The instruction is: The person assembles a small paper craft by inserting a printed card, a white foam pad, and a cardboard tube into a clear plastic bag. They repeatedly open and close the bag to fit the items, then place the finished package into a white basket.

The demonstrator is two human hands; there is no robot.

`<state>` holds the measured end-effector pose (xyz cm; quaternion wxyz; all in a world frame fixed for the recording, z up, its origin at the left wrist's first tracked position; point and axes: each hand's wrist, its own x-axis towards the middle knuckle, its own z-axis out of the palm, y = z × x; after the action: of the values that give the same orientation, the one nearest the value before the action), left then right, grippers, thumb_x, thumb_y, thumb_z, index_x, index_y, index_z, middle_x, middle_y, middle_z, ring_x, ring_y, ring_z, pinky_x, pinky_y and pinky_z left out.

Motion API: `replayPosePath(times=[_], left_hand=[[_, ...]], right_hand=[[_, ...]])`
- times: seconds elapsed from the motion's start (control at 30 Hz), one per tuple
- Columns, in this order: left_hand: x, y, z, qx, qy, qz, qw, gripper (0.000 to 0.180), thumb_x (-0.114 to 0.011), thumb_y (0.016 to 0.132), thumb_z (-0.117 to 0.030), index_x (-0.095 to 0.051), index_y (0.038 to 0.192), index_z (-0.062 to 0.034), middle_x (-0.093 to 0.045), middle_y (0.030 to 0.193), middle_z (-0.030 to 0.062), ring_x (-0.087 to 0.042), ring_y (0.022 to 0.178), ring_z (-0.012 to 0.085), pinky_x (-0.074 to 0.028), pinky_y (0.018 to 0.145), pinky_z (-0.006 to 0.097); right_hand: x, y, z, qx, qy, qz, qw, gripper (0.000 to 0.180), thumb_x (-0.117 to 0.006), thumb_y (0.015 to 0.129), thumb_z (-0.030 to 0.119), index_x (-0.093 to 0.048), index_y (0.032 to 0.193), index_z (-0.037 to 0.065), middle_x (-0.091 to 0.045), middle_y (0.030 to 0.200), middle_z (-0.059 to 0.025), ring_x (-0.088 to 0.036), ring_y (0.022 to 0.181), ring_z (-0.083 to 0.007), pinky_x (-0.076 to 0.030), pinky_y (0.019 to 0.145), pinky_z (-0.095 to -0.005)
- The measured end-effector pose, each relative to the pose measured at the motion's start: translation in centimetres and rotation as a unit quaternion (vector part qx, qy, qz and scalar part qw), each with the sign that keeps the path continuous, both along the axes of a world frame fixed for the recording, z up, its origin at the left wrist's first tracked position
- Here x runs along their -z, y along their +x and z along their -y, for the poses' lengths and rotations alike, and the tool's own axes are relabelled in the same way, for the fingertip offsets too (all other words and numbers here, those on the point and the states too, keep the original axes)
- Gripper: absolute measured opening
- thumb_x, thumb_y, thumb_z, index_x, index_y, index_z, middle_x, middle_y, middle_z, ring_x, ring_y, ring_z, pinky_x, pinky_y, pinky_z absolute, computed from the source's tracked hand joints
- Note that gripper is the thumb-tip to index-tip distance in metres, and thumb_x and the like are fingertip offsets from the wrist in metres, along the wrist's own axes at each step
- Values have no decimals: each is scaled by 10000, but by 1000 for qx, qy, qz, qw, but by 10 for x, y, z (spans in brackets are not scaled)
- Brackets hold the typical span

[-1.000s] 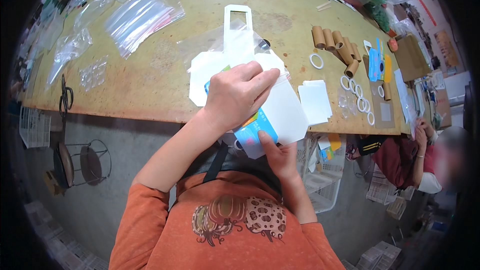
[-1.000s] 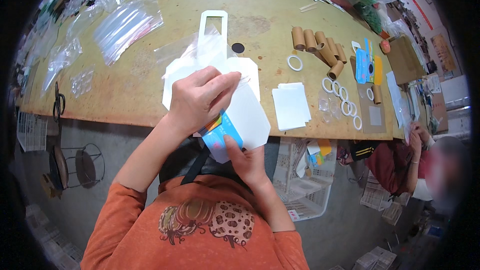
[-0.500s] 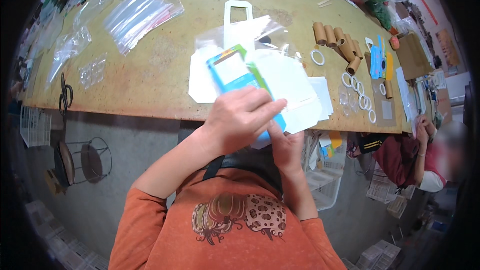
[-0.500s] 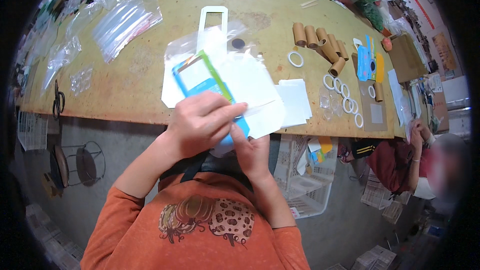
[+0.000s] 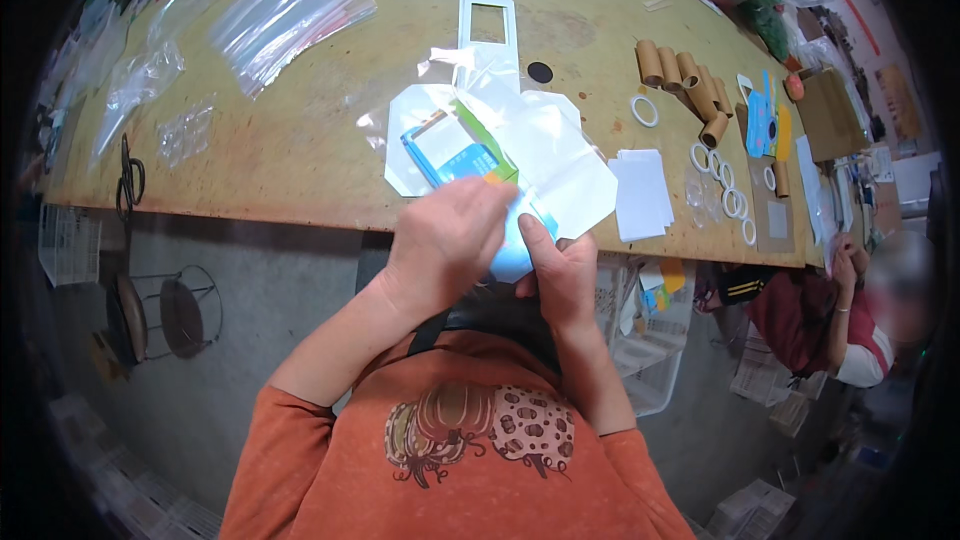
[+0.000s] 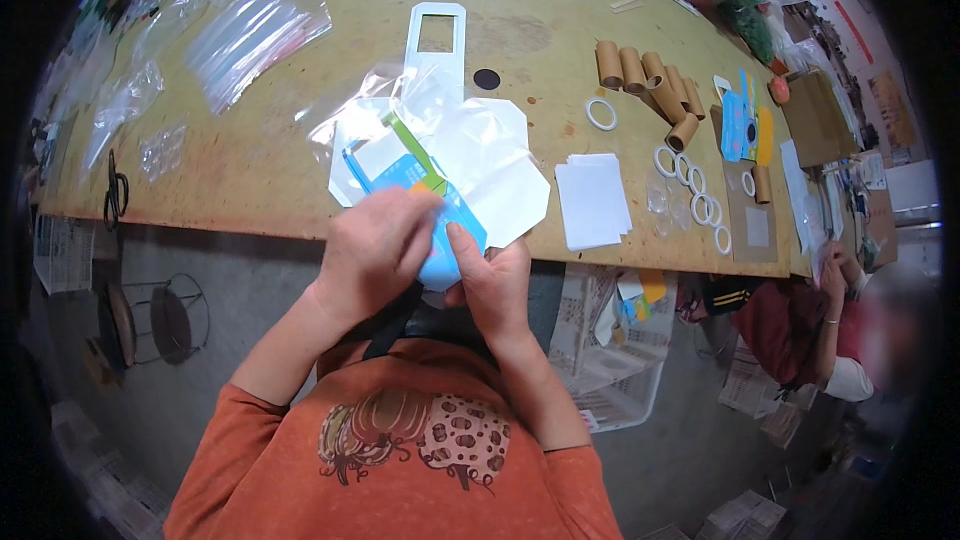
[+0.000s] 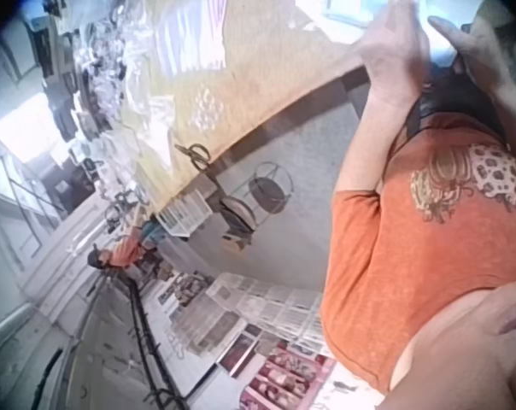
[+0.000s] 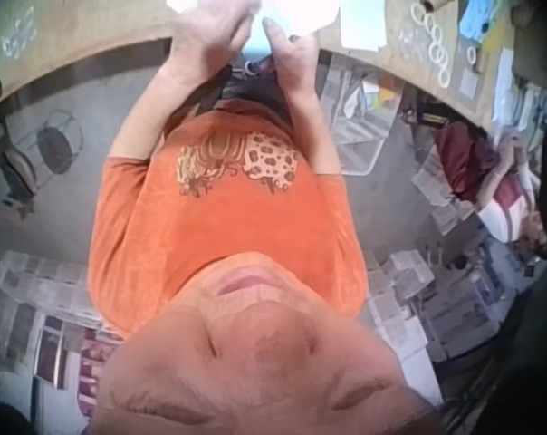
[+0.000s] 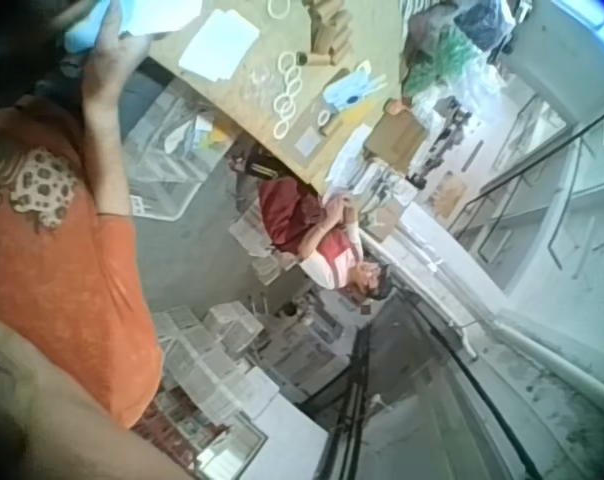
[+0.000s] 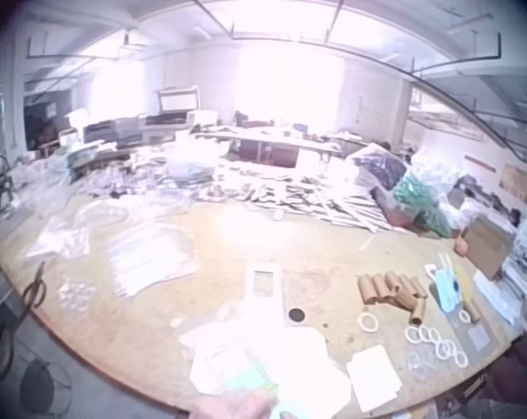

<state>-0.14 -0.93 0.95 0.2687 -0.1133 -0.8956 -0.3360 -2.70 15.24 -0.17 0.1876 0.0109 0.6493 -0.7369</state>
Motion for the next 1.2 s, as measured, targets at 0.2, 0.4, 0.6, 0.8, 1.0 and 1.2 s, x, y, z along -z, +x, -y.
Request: replayPosePath(times=[0.2, 0.4, 0.6, 0.8, 1.0, 1.2], left_hand=[[7, -2, -8, 47, 56, -30, 997, 204, -660, 855, -14, -670, 1058, -36, -659, 813, 140, -676, 739, 325, -547, 650, 406], [4, -14, -12, 33, 48, 9, 998, 166, -665, 858, -21, -690, 1022, -38, -636, 808, 129, -659, 719, 307, -539, 631, 387], [-2, -10, -26, 135, 97, -14, 986, 136, -676, 854, -36, -710, 985, -47, -633, 785, 112, -660, 713, 287, -524, 603, 378], [-3, -15, -17, 163, 78, -14, 983, 228, -742, 771, -48, -739, 998, -73, -644, 823, 93, -638, 720, 279, -530, 633, 369], [3, -27, -11, 94, 60, 21, 994, 119, -717, 819, -61, -712, 937, -79, -642, 880, 85, -630, 807, 294, -519, 713, 394], [23, -36, 6, 99, 15, 34, 994, 103, -718, 822, 3, -692, 920, -17, -675, 965, 107, -626, 872, 284, -515, 760, 370]], right_hand=[[4, -2, -2, -40, -42, 42, 997, 247, -619, 1012, 155, -591, 1183, -21, -659, 839, -56, -557, 465, -103, -470, 401, -259], [-6, -4, -5, -116, -27, 9, 993, 263, -604, 1008, 143, -569, 1218, -12, -658, 909, -47, -631, 697, -119, -538, 593, -280], [29, -2, -7, -62, -28, -103, 992, 182, -576, 991, 114, -623, 1109, -17, -666, 1005, -46, -628, 918, -114, -536, 772, -272], [28, 0, 1, -7, -209, 10, 978, 155, -585, 994, 141, -655, 980, 3, -689, 886, -35, -660, 743, -95, -524, 594, -216], [3, -9, -22, -119, -86, 64, 987, 174, -596, 1014, 131, -677, 1068, -13, -702, 804, -48, -665, 686, -91, -513, 510, -235], [-8, -19, -98, -22, 414, -496, 763, 175, -765, 840, 55, -726, 1010, 42, -704, 938, -109, -692, 831, -302, -563, 703, -382]])
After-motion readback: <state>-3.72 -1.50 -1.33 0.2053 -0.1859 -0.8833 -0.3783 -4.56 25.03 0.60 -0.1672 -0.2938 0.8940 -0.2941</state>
